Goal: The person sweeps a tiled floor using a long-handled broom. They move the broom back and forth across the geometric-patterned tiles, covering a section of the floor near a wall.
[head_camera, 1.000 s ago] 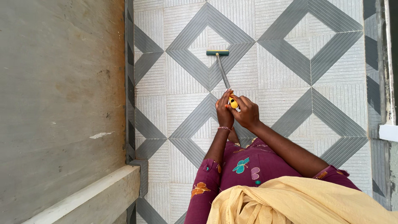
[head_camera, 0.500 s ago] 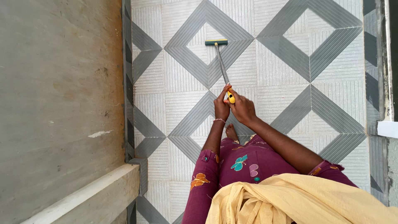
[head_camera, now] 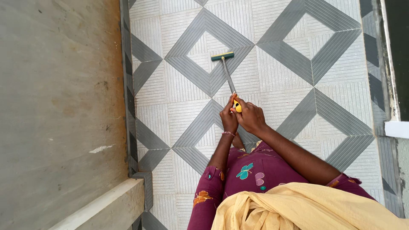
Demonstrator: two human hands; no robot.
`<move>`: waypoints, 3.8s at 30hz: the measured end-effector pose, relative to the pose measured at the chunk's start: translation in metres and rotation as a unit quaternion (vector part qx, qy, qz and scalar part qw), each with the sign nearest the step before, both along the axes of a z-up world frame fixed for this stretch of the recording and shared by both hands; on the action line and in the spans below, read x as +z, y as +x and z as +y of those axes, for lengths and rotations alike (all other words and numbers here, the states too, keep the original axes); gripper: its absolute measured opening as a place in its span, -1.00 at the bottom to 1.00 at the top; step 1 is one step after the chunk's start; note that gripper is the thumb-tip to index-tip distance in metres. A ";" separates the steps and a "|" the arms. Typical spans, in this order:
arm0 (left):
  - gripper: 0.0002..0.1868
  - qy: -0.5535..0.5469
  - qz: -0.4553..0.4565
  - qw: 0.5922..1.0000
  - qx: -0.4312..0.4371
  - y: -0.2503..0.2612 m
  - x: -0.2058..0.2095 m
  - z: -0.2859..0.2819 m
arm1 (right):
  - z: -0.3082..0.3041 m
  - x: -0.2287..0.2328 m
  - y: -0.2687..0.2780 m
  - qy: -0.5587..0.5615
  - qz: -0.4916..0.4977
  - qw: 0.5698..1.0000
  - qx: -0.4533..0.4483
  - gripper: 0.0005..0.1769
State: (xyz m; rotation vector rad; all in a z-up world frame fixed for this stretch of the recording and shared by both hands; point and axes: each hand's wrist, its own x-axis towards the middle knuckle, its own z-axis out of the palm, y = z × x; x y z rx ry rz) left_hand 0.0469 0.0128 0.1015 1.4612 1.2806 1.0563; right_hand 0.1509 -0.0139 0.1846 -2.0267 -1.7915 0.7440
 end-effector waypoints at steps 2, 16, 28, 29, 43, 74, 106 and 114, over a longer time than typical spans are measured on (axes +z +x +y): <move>-0.43 0.000 -0.017 1.000 0.021 0.003 0.002 -0.004 | 0.001 0.000 -0.001 -0.004 -0.007 1.000 0.003 -0.39; -0.43 -0.054 -0.042 0.996 -0.056 0.044 -0.010 0.009 | 0.001 0.003 0.037 -0.034 -0.027 0.999 -0.018 -0.33; -0.25 -0.029 -0.045 0.995 -0.089 0.109 -0.004 -0.012 | -0.013 0.016 0.110 -0.078 -0.086 0.992 0.048 -0.39; -0.17 -0.022 -0.045 0.993 -0.103 0.115 0.002 -0.016 | -0.016 0.017 0.116 -0.088 -0.095 0.990 0.050 -0.38; -0.40 -0.037 -0.011 0.987 -0.159 0.196 0.012 -0.050 | -0.049 0.026 0.212 -0.129 -0.160 0.975 0.090 -0.28; -0.42 -0.032 0.084 0.986 -0.142 0.314 -0.040 -0.114 | -0.123 -0.033 0.311 -0.157 -0.233 0.956 0.079 -0.25; -0.55 -0.007 0.149 0.977 -0.149 0.347 0.004 -0.122 | -0.129 -0.017 0.348 0.233 0.065 0.955 -0.172 -0.80; -0.61 -0.031 0.191 0.975 -0.109 0.335 0.032 -0.116 | -0.118 -0.036 0.385 0.219 -0.061 0.956 -0.187 -0.75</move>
